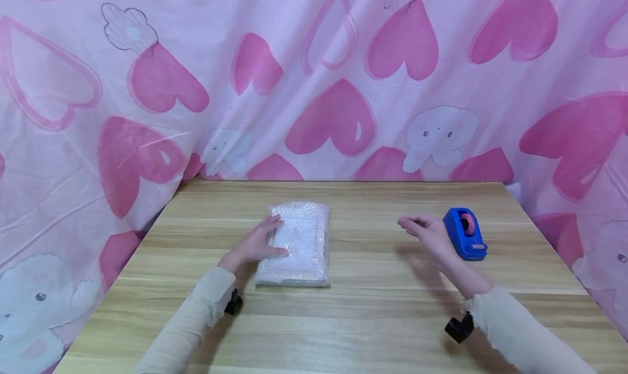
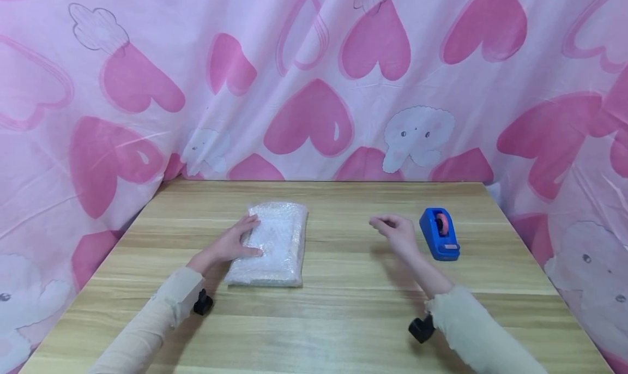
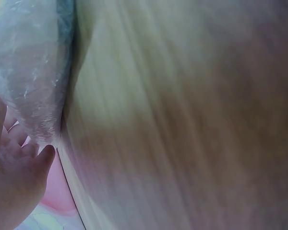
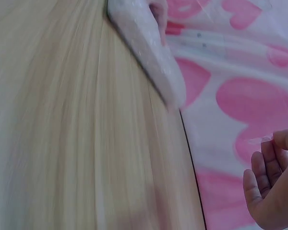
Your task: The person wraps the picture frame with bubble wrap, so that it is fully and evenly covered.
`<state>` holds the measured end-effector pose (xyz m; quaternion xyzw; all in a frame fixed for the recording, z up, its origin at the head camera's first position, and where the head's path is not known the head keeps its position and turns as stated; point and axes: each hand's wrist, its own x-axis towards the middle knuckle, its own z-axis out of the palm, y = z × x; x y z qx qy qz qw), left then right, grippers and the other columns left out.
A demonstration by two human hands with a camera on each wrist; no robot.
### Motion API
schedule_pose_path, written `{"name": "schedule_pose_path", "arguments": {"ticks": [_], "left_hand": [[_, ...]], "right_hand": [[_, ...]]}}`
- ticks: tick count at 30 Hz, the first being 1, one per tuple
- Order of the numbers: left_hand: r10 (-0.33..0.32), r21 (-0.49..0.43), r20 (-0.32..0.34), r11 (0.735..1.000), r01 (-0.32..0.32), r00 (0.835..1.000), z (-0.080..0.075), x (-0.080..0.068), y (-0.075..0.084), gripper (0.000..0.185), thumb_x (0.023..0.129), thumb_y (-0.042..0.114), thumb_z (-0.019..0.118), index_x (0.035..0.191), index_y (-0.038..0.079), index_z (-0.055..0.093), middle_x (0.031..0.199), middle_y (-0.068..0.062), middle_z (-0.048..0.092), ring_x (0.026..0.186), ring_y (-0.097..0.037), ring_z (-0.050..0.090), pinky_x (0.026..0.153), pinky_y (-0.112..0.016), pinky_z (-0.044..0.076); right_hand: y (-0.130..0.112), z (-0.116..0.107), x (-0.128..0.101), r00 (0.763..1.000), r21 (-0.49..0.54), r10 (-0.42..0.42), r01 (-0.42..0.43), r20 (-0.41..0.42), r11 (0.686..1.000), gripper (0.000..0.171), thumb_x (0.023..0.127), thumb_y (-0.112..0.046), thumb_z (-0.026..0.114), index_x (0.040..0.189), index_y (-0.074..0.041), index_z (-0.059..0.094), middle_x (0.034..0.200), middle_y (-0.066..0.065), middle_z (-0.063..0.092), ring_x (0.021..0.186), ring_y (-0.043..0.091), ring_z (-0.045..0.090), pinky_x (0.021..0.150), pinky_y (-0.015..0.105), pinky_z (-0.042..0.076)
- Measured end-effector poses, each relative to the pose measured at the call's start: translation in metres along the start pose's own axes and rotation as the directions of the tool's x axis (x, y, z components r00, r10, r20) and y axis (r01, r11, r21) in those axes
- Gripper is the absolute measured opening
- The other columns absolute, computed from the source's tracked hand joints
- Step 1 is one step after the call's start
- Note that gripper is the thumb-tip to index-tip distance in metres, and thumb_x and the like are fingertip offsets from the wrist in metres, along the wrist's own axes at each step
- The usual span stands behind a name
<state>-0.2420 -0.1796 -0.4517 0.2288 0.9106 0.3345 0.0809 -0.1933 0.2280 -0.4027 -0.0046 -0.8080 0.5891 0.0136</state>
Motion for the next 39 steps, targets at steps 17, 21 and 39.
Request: {"name": "schedule_pose_path", "arguments": {"ticks": [17, 21, 39], "left_hand": [[-0.024, 0.012, -0.008, 1.0, 0.024, 1.0, 0.002, 0.004, -0.002, 0.089, 0.069, 0.041, 0.076, 0.138, 0.003, 0.036, 0.15, -0.009, 0.018, 0.138, -0.03, 0.005, 0.109, -0.051, 0.011], [-0.025, 0.015, -0.008, 1.0, 0.025, 1.0, 0.001, 0.005, -0.001, 0.089, 0.068, 0.042, 0.076, 0.137, 0.003, 0.037, 0.15, -0.009, 0.018, 0.138, -0.03, 0.005, 0.109, -0.05, 0.011], [-0.033, 0.014, -0.004, 0.999, 0.033, 0.999, 0.001, 0.005, -0.001, 0.088, 0.069, 0.042, 0.075, 0.138, 0.003, 0.036, 0.15, -0.008, 0.016, 0.138, -0.028, 0.003, 0.108, -0.052, 0.012]], "right_hand": [[-0.044, 0.149, 0.032, 0.993, 0.288, -0.01, -0.024, 0.116, 0.957, 0.027, 0.083, -0.009, 0.064, 0.102, 0.009, 0.063, 0.089, 0.005, 0.068, 0.08, 0.008, 0.06, 0.089, 0.042, 0.047], [-0.047, 0.177, 0.034, 0.988, 0.335, -0.003, -0.049, 0.152, 0.941, 0.023, 0.083, -0.008, 0.064, 0.1, 0.008, 0.064, 0.087, 0.004, 0.067, 0.081, 0.012, 0.061, 0.087, 0.043, 0.048], [-0.037, 0.219, 0.041, 0.966, 0.325, 0.029, -0.114, 0.255, 0.939, 0.02, 0.083, -0.008, 0.064, 0.098, 0.006, 0.065, 0.083, 0.0, 0.067, 0.075, 0.008, 0.059, 0.074, 0.029, 0.053]]}}
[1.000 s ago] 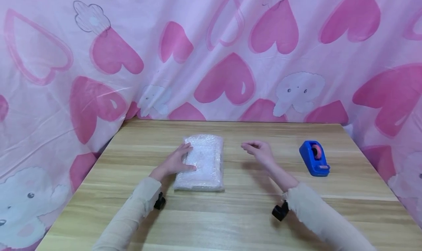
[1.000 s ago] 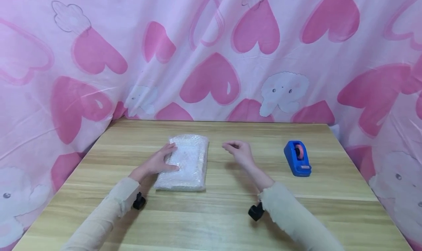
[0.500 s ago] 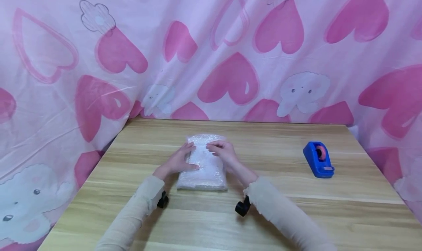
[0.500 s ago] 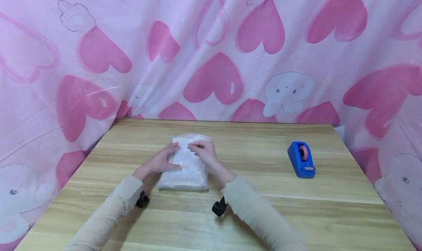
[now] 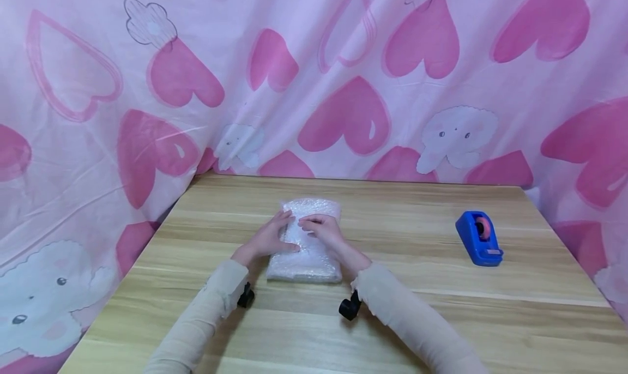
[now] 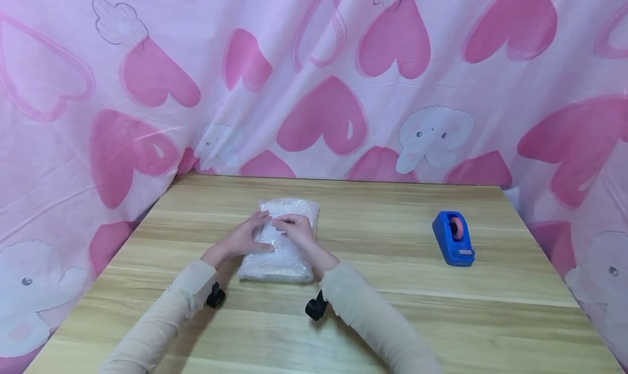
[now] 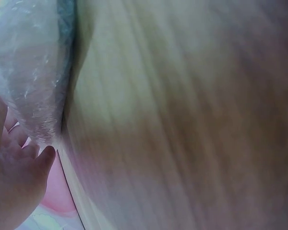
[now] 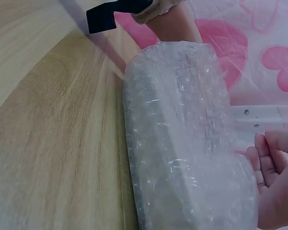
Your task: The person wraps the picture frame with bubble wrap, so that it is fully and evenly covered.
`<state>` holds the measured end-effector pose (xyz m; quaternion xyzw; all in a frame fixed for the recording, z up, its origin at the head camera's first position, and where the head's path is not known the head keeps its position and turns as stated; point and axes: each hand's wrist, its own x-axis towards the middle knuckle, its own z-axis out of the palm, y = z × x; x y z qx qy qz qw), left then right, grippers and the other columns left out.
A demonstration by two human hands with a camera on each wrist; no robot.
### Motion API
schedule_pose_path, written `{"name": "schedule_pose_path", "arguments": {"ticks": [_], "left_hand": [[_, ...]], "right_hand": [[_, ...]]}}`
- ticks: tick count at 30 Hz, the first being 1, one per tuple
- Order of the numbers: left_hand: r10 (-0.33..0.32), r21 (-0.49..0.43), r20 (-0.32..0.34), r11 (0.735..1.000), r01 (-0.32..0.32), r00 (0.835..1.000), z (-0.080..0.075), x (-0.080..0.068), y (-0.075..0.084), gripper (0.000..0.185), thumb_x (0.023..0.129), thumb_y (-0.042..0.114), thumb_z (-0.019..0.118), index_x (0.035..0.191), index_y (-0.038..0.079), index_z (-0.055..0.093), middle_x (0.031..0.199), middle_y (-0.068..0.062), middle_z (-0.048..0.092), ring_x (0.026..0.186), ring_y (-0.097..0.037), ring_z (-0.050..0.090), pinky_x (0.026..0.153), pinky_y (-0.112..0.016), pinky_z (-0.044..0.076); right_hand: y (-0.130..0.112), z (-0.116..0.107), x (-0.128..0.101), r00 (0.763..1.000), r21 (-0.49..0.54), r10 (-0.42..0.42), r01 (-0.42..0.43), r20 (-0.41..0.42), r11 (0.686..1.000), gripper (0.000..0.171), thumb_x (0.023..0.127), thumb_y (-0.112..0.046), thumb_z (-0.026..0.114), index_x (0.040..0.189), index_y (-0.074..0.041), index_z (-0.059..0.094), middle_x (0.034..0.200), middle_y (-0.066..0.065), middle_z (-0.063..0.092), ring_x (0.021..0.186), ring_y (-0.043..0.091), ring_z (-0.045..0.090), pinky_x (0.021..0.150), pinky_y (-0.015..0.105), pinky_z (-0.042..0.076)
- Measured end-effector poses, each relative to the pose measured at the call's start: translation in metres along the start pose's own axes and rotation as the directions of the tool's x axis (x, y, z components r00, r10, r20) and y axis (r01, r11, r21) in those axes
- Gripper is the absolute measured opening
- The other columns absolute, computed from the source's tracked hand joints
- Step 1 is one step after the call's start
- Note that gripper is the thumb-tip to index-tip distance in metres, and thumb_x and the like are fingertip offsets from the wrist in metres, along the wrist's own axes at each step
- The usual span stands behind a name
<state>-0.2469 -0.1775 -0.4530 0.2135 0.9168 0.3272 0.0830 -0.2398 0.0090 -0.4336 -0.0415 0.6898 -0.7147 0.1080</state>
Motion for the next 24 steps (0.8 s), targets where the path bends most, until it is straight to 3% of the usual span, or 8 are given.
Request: {"name": "schedule_pose_path", "arguments": {"ticks": [5, 12, 24], "left_hand": [[-0.003, -0.009, 0.002, 1.0, 0.003, 1.0, 0.0, 0.0, 0.0, 0.088, 0.07, 0.04, 0.076, 0.138, 0.003, 0.035, 0.151, -0.008, 0.015, 0.138, -0.028, 0.003, 0.108, -0.053, 0.011], [-0.002, -0.017, 0.006, 1.0, 0.003, 1.0, 0.001, 0.0, -0.001, 0.089, 0.07, 0.042, 0.075, 0.139, 0.004, 0.034, 0.151, -0.006, 0.015, 0.138, -0.027, 0.003, 0.108, -0.052, 0.012], [0.013, -0.02, -0.002, 1.0, -0.013, 1.0, 0.001, -0.001, 0.0, 0.09, 0.069, 0.041, 0.076, 0.138, 0.003, 0.034, 0.151, -0.008, 0.015, 0.138, -0.029, 0.002, 0.106, -0.056, 0.012]], "right_hand": [[0.001, 0.003, 0.002, 0.999, -0.063, -0.035, 0.036, 0.026, 0.997, 0.02, 0.083, -0.004, 0.061, 0.099, 0.008, 0.065, 0.093, 0.011, 0.068, 0.073, 0.006, 0.058, 0.069, 0.025, 0.053], [0.006, 0.007, 0.006, 0.998, -0.1, -0.056, 0.055, -0.004, 0.993, 0.018, 0.081, -0.002, 0.064, 0.094, 0.01, 0.065, 0.076, 0.005, 0.067, 0.06, 0.005, 0.054, 0.058, 0.017, 0.047], [0.017, 0.01, 0.011, 0.994, -0.261, -0.113, 0.106, -0.013, 0.959, 0.013, 0.08, -0.003, 0.065, 0.087, 0.006, 0.068, 0.072, 0.006, 0.065, 0.056, 0.004, 0.05, 0.052, 0.016, 0.045]]}}
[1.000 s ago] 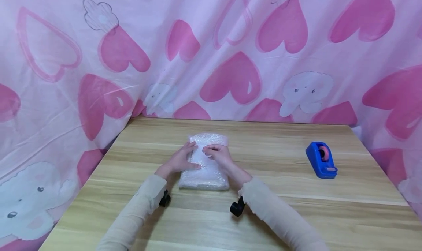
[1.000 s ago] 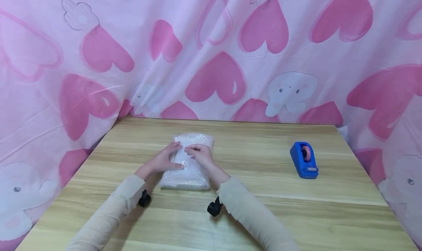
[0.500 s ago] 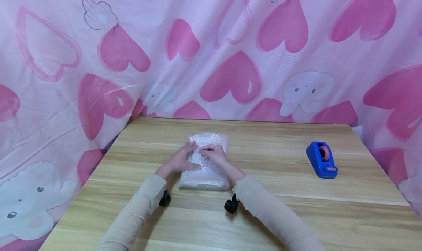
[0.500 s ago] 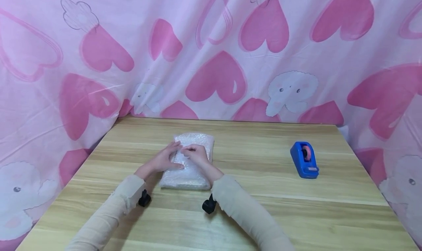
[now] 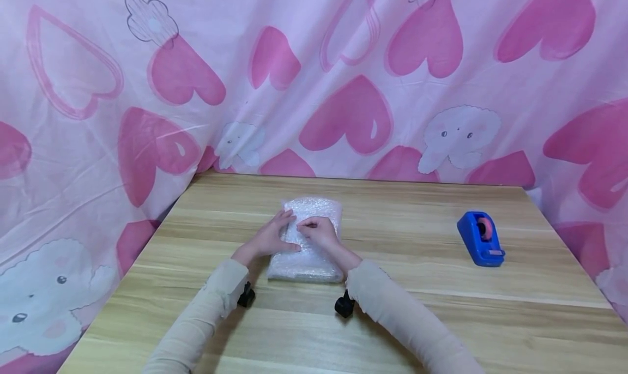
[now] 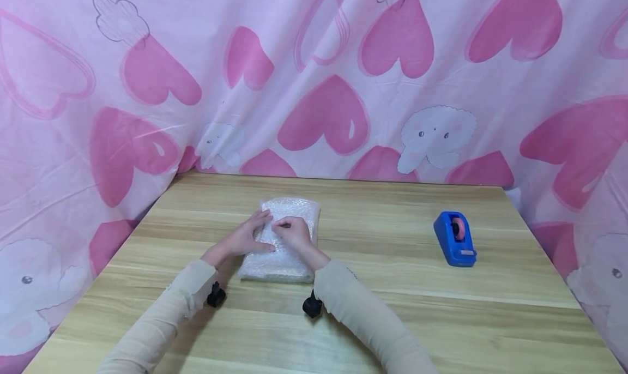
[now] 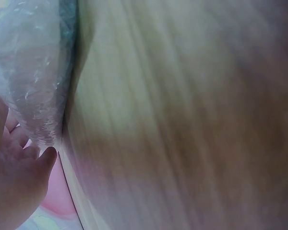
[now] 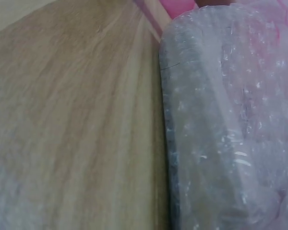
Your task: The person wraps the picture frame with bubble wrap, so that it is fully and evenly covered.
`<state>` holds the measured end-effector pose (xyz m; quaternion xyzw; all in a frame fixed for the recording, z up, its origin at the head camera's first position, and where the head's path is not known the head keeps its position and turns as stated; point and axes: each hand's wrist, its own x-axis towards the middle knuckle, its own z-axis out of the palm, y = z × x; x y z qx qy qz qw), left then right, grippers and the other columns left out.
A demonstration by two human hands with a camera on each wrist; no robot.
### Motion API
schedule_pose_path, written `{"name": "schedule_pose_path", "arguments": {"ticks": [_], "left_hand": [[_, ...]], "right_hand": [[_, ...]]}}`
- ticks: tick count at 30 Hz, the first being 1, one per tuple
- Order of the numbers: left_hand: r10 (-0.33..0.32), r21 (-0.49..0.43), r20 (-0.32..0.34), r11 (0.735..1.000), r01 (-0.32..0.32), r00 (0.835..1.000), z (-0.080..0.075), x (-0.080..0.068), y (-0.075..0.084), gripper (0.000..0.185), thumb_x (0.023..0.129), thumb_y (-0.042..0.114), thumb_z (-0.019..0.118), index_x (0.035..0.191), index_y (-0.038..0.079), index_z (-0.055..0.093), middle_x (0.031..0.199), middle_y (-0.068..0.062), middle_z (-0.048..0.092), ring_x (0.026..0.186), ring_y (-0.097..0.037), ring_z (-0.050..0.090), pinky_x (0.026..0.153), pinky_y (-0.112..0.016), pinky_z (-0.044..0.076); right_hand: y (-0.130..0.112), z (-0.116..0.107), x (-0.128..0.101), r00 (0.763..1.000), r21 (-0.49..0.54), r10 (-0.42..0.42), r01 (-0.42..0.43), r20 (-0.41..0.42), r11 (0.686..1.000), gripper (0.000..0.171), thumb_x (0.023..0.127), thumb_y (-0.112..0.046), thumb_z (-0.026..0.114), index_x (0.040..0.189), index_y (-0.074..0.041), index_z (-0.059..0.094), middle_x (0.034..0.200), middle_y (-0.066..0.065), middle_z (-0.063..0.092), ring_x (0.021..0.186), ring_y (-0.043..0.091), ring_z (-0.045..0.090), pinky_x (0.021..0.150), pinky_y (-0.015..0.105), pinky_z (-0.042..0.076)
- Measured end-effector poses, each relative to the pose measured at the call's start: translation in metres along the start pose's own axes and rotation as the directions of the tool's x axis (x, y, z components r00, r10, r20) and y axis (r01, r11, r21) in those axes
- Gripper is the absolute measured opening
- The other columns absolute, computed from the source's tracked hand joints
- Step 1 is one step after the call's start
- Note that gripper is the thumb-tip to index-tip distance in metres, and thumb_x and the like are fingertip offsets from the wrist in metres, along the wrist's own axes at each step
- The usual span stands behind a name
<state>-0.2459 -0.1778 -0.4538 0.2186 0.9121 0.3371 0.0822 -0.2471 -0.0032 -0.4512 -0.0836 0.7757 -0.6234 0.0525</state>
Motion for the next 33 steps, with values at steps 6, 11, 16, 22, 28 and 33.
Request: {"name": "schedule_pose_path", "arguments": {"ticks": [6, 11, 16, 22, 28, 33], "left_hand": [[-0.009, 0.0, 0.008, 1.0, 0.009, 1.0, -0.0001, -0.0003, 0.0014, 0.09, 0.069, 0.039, 0.076, 0.139, 0.004, 0.033, 0.151, -0.006, 0.014, 0.138, -0.026, 0.001, 0.108, -0.054, 0.011], [-0.005, 0.001, 0.011, 1.0, 0.005, 1.0, -0.0007, -0.0011, 0.0023, 0.09, 0.069, 0.039, 0.076, 0.139, 0.003, 0.032, 0.151, -0.006, 0.014, 0.138, -0.027, 0.001, 0.107, -0.055, 0.011], [0.002, 0.003, 0.01, 1.0, -0.002, 1.0, -0.0006, -0.0009, 0.0025, 0.09, 0.069, 0.039, 0.076, 0.139, 0.003, 0.032, 0.151, -0.007, 0.014, 0.138, -0.028, 0.002, 0.107, -0.055, 0.011], [0.01, 0.0, 0.005, 1.0, -0.01, 1.0, -0.0008, -0.001, 0.0026, 0.089, 0.069, 0.038, 0.076, 0.139, 0.001, 0.033, 0.15, -0.009, 0.015, 0.138, -0.031, 0.003, 0.106, -0.057, 0.012], [-0.012, -0.01, 0.011, 1.0, 0.012, 1.0, -0.0017, -0.0021, 0.0037, 0.09, 0.069, 0.037, 0.077, 0.139, 0.003, 0.032, 0.151, -0.007, 0.014, 0.138, -0.027, 0.001, 0.107, -0.055, 0.011], [0.004, -0.006, 0.008, 1.0, -0.004, 1.0, -0.0013, -0.0022, 0.0051, 0.088, 0.07, 0.036, 0.076, 0.139, 0.001, 0.033, 0.15, -0.01, 0.015, 0.138, -0.03, 0.002, 0.107, -0.055, 0.012]], "right_hand": [[0.0, 0.0006, -0.0007, 0.999, -0.079, -0.002, -0.002, -0.043, 0.997, 0.009, 0.079, -0.004, 0.066, 0.084, 0.003, 0.07, 0.071, 0.008, 0.066, 0.054, 0.004, 0.051, 0.051, 0.016, 0.046], [0.0012, 0.0011, -0.0008, 0.998, -0.092, -0.021, 0.016, -0.054, 0.996, 0.009, 0.078, -0.003, 0.066, 0.083, 0.003, 0.069, 0.072, 0.009, 0.066, 0.055, 0.003, 0.052, 0.052, 0.017, 0.047], [0.001, 0.0008, -0.002, 0.998, -0.11, -0.046, 0.04, -0.053, 0.993, 0.01, 0.075, -0.001, 0.067, 0.084, 0.004, 0.069, 0.074, 0.011, 0.067, 0.058, 0.005, 0.054, 0.054, 0.017, 0.048], [-0.0008, 0.0003, -0.0039, 0.998, -0.101, -0.045, 0.041, -0.033, 0.994, 0.016, 0.069, 0.003, 0.07, 0.085, 0.005, 0.068, 0.079, 0.014, 0.068, 0.069, 0.016, 0.064, 0.062, 0.021, 0.052], [-0.0002, 0.0008, -0.0033, 1.0, -0.098, -0.01, 0.008, -0.018, 0.995, 0.021, 0.065, 0.007, 0.069, 0.086, 0.004, 0.067, 0.08, 0.013, 0.068, 0.073, 0.019, 0.065, 0.065, 0.022, 0.053], [0.0003, 0.0008, -0.0043, 1.0, -0.113, -0.02, 0.017, -0.023, 0.993, 0.022, 0.064, 0.009, 0.069, 0.085, 0.005, 0.066, 0.08, 0.014, 0.067, 0.073, 0.019, 0.065, 0.065, 0.023, 0.053]]}}
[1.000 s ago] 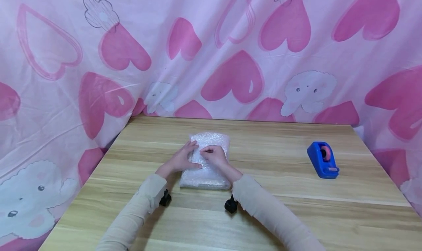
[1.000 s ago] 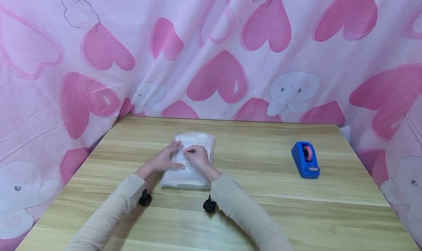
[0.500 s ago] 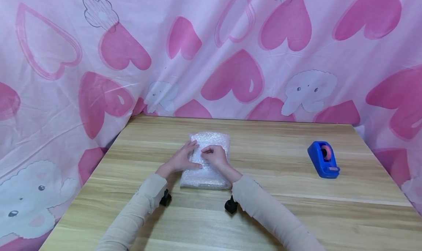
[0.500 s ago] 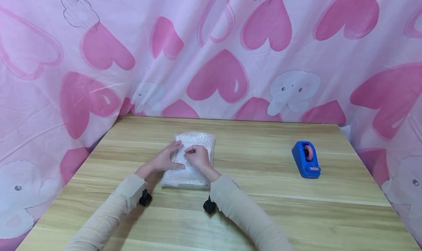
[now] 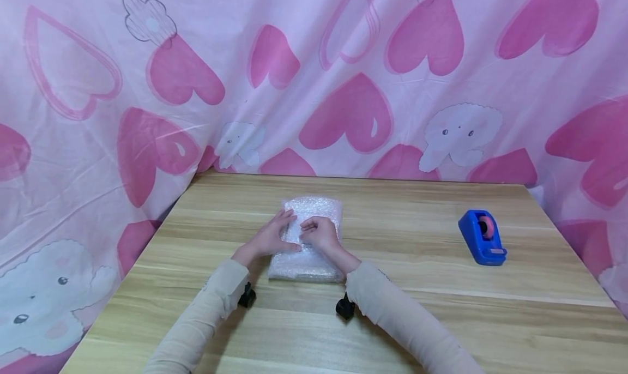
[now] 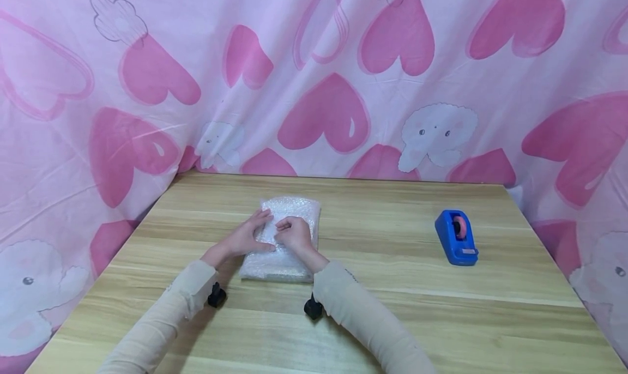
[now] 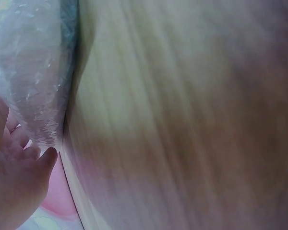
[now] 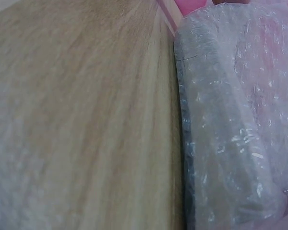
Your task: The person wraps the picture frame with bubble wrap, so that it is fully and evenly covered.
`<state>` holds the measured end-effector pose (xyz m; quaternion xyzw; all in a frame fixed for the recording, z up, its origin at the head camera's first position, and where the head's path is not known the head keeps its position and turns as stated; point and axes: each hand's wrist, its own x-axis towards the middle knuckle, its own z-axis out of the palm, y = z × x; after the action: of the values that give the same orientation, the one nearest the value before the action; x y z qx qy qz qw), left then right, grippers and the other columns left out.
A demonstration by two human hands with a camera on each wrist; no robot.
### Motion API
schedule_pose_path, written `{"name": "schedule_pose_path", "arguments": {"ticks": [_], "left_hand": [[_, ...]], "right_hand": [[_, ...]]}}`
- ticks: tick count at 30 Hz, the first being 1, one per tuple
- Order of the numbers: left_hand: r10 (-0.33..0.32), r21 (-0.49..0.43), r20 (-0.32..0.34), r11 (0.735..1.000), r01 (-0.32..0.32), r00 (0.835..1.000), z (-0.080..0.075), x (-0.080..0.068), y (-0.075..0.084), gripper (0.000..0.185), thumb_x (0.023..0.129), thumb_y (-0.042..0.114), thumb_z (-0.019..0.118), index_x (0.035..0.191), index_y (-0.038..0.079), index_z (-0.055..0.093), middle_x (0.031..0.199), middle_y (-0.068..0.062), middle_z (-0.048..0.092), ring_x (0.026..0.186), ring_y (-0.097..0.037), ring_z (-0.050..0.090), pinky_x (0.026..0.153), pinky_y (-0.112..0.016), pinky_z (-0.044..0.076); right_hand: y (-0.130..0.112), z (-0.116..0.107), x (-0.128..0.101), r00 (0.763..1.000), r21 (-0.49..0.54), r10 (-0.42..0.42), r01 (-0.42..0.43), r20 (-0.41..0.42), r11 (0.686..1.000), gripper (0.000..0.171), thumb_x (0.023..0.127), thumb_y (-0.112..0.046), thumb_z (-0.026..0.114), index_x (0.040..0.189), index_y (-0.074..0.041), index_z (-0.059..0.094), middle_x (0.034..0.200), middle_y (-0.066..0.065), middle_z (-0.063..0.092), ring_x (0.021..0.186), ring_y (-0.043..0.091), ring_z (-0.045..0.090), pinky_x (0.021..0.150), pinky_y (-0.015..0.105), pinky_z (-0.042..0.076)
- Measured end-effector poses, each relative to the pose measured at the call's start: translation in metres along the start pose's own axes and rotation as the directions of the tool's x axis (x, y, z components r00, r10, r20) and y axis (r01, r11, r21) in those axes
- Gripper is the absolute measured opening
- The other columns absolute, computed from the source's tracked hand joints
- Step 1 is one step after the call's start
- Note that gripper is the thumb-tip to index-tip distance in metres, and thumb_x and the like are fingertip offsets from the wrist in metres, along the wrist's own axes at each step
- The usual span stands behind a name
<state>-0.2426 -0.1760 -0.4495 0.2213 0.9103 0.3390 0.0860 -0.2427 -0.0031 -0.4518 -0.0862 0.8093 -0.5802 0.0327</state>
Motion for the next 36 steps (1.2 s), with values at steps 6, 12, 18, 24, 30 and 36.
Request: {"name": "schedule_pose_path", "arguments": {"ticks": [6, 12, 18, 24, 30, 36], "left_hand": [[0.013, 0.018, -0.007, 1.0, -0.013, 1.0, 0.0005, 0.0007, -0.0011, 0.087, 0.071, 0.036, 0.076, 0.138, 0.001, 0.033, 0.15, -0.012, 0.016, 0.138, -0.032, 0.004, 0.107, -0.055, 0.013], [0.003, 0.022, -0.008, 1.0, -0.003, 1.0, 0.0004, 0.0018, -0.0013, 0.088, 0.07, 0.037, 0.076, 0.139, 0.002, 0.033, 0.15, -0.01, 0.016, 0.138, -0.03, 0.003, 0.107, -0.054, 0.013], [-0.004, 0.017, -0.004, 1.0, 0.004, 1.0, 0.0006, 0.0023, -0.0013, 0.088, 0.07, 0.037, 0.076, 0.139, 0.002, 0.033, 0.15, -0.01, 0.016, 0.138, -0.03, 0.003, 0.107, -0.054, 0.013], [0.0, 0.016, 0.001, 1.0, 0.0, 1.0, 0.0017, 0.0012, -0.0019, 0.087, 0.071, 0.037, 0.076, 0.139, 0.002, 0.033, 0.15, -0.01, 0.016, 0.138, -0.031, 0.003, 0.109, -0.051, 0.013], [0.018, 0.014, -0.004, 1.0, -0.018, 1.0, 0.0021, 0.0004, -0.0018, 0.087, 0.071, 0.037, 0.076, 0.138, 0.001, 0.034, 0.149, -0.013, 0.017, 0.137, -0.032, 0.004, 0.108, -0.052, 0.012], [0.0, 0.024, 0.002, 1.0, 0.0, 1.0, 0.0017, 0.0003, -0.0032, 0.088, 0.07, 0.04, 0.075, 0.139, 0.004, 0.034, 0.15, -0.009, 0.017, 0.138, -0.03, 0.004, 0.109, -0.051, 0.012]], "right_hand": [[-0.0007, -0.0004, 0.0001, 1.0, -0.02, -0.003, 0.003, -0.004, 1.0, 0.022, 0.064, 0.009, 0.069, 0.085, 0.005, 0.065, 0.079, 0.013, 0.067, 0.073, 0.019, 0.064, 0.065, 0.022, 0.053], [-0.0031, -0.0026, -0.0008, 1.0, -0.084, -0.018, 0.018, 0.001, 0.996, 0.023, 0.065, 0.007, 0.071, 0.086, 0.005, 0.065, 0.08, 0.013, 0.067, 0.074, 0.02, 0.064, 0.065, 0.023, 0.053], [-0.0041, -0.0042, -0.0015, 0.998, -0.147, -0.057, 0.059, 0.019, 0.987, 0.022, 0.066, 0.005, 0.072, 0.087, 0.006, 0.065, 0.08, 0.013, 0.066, 0.075, 0.021, 0.064, 0.066, 0.024, 0.053], [-0.0039, -0.0053, -0.0019, 0.995, -0.213, -0.096, 0.1, 0.029, 0.972, 0.022, 0.065, 0.002, 0.074, 0.086, 0.005, 0.067, 0.078, 0.012, 0.067, 0.072, 0.018, 0.063, 0.064, 0.024, 0.052], [-0.0047, -0.0077, -0.001, 0.989, -0.355, -0.136, 0.149, 0.062, 0.923, 0.024, 0.067, -0.006, 0.075, 0.089, 0.002, 0.069, 0.082, 0.009, 0.068, 0.076, 0.018, 0.061, 0.07, 0.029, 0.051], [-0.0018, -0.0095, 0.0023, 0.988, -0.385, -0.129, 0.154, 0.089, 0.91, 0.029, 0.068, -0.01, 0.077, 0.093, 0.003, 0.068, 0.089, 0.012, 0.068, 0.084, 0.022, 0.062, 0.077, 0.032, 0.051]]}}
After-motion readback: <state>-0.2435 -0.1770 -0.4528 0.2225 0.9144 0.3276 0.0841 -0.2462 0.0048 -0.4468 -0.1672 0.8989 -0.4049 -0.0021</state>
